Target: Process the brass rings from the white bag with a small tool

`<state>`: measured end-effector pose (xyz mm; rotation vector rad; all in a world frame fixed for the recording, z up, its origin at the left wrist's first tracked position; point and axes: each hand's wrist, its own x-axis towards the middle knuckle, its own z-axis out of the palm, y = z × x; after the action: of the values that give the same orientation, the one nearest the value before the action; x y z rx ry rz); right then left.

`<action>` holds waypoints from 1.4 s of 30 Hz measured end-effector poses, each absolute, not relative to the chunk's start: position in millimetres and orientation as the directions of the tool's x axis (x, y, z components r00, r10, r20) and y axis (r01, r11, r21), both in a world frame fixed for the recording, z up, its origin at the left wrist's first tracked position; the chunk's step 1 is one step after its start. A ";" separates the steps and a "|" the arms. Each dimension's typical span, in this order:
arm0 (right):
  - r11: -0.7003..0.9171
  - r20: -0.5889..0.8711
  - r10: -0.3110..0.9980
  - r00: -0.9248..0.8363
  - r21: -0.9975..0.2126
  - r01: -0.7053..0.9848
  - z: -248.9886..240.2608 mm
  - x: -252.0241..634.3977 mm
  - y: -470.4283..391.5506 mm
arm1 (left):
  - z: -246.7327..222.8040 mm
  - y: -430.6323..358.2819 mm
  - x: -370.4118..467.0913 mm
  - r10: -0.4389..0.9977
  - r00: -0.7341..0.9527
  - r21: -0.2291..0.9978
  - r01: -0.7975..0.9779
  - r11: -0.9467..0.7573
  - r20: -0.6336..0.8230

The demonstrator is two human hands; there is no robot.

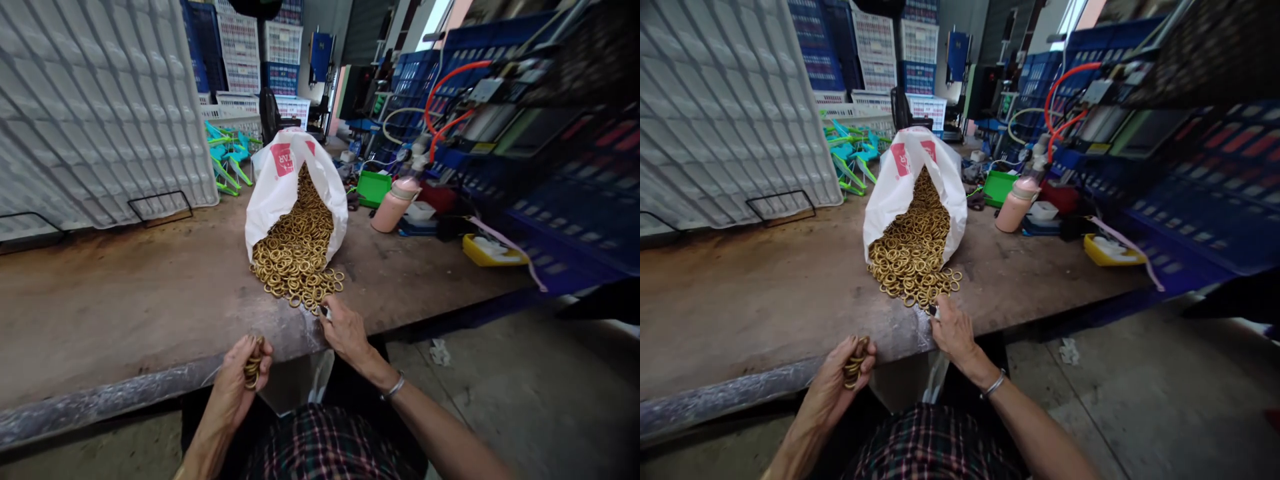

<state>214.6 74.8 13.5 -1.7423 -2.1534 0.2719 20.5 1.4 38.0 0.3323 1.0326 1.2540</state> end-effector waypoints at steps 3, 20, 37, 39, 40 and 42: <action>0.126 0.116 0.989 -0.095 -0.307 0.943 13.4 233.3 76.4 | 37.2 4.2 22.9 0.877 -0.022 0.669 -0.655 0.351 -0.481; 0.223 0.002 0.974 -0.226 -0.172 0.959 18.7 190.0 77.2 | 29.9 2.6 21.0 0.869 0.079 0.520 -0.773 0.363 -0.489; 0.134 0.066 0.954 -0.291 -0.966 0.219 22.1 172.3 88.1 | 37.3 6.0 39.1 0.908 -0.142 0.755 -0.613 0.231 -0.394; 0.073 0.024 0.946 -0.322 -0.987 0.140 21.8 166.4 84.2 | 38.8 9.4 43.7 0.919 -0.195 0.831 -0.520 0.199 -0.343; 0.047 0.006 0.941 -0.337 -0.993 0.112 21.1 164.0 82.6 | 38.9 11.0 45.4 0.923 -0.216 0.859 -0.477 0.185 -0.319; 0.018 -0.014 0.932 -0.363 -0.996 0.083 19.7 160.3 80.2 | 37.4 13.8 47.7 0.928 -0.238 0.899 -0.403 0.173 -0.285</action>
<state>160.3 80.2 19.7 -1.0722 -1.5469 1.4354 47.7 13.8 37.4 0.5959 1.2219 1.3914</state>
